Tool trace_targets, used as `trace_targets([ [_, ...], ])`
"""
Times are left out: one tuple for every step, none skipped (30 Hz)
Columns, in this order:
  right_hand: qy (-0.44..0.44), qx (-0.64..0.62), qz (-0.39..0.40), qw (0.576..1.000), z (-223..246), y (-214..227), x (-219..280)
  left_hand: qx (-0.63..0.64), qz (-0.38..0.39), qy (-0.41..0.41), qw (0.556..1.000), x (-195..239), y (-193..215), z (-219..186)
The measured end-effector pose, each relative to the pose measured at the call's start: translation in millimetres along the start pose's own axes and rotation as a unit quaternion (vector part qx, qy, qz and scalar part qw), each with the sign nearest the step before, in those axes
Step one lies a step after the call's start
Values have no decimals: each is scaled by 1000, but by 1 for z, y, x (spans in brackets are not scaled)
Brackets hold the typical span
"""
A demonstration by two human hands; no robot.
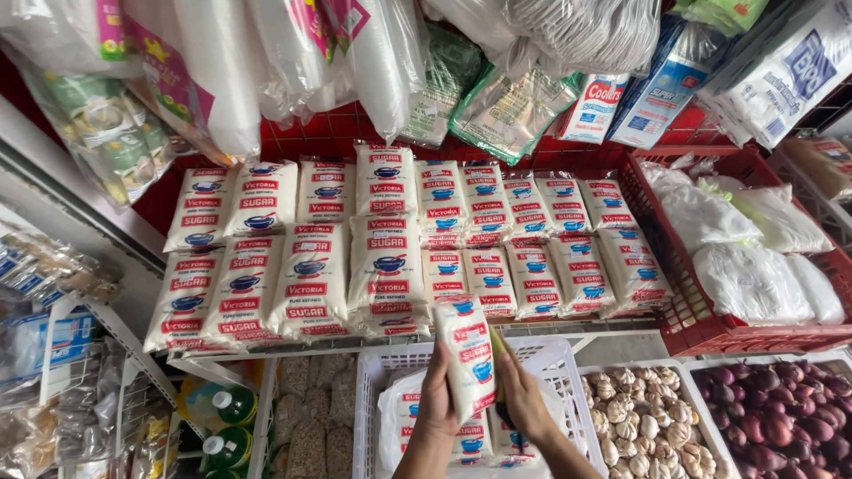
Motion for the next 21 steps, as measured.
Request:
trace_targets([
  [9, 89, -17, 996, 0, 12, -16, 89, 12, 32, 995, -3, 13, 7],
  [15, 179, -31, 983, 0, 24, -30, 178, 22, 63, 982, -3, 27, 15],
  [11, 179, -33, 983, 19, 28, -46, 179, 19, 66, 981, 3, 12, 9],
  [114, 294, -68, 947, 53, 31, -61, 208, 28, 85, 974, 9, -4, 4],
  [215, 401, -99, 885, 86, 31, -74, 237, 37, 104, 965, 15, -21, -1],
  [214, 401, -99, 885, 94, 33, -90, 237, 36, 105, 965, 17, -22, 0],
  [246, 494, -113, 826, 106, 31, -103, 224, 41, 108, 968, 20, -23, 1],
  [277, 582, -122, 755, 117, 27, -117, 211, 45, 109, 970, 24, -24, 2],
  [278, 582, -120, 755, 114, 28, -117, 212, 44, 108, 970, 26, -24, 1],
  [304, 568, -123, 755, 114, 27, -118, 208, 29, 115, 971, 26, -23, 0],
  [331, 554, -126, 753, 114, 25, -119, 205, 14, 122, 971, 26, -20, -1],
  [331, 554, -120, 755, 109, 21, -115, 207, 10, 119, 971, 24, -27, -8],
  [271, 424, -95, 859, 97, 23, -116, 218, -24, 117, 969, 22, -29, -13],
  [195, 281, -66, 937, 77, 24, -111, 230, -63, 118, 964, 25, -29, -16],
  [188, 281, -60, 939, 58, 21, -97, 233, -72, 118, 963, 24, -1, -3],
  [88, 164, -16, 982, 29, 16, -88, 238, -45, 113, 964, 22, 23, 8],
  [-14, 42, 28, 999, 0, 9, -75, 243, -18, 109, 964, 21, 46, 19],
  [-24, 42, 30, 998, 0, 1, -58, 246, -28, 110, 963, 24, 53, 23],
  [-104, -46, 44, 993, -8, -8, -39, 228, -40, 129, 964, 27, 59, 30],
  [-184, -133, 55, 972, -15, -18, -17, 211, -51, 149, 965, 32, 66, 38],
  [-194, -133, 55, 970, -21, -21, -3, 214, -61, 151, 963, 40, 66, 43],
])
Point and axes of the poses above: each hand's wrist, its own x-axis away from the middle knuckle, its own y-axis out of the back of the hand, z = x × y, the point moved 6 cm from there along -x, towards the middle knuckle, and after that the axes turned 3 degrees about y, right-handed, at the moved point
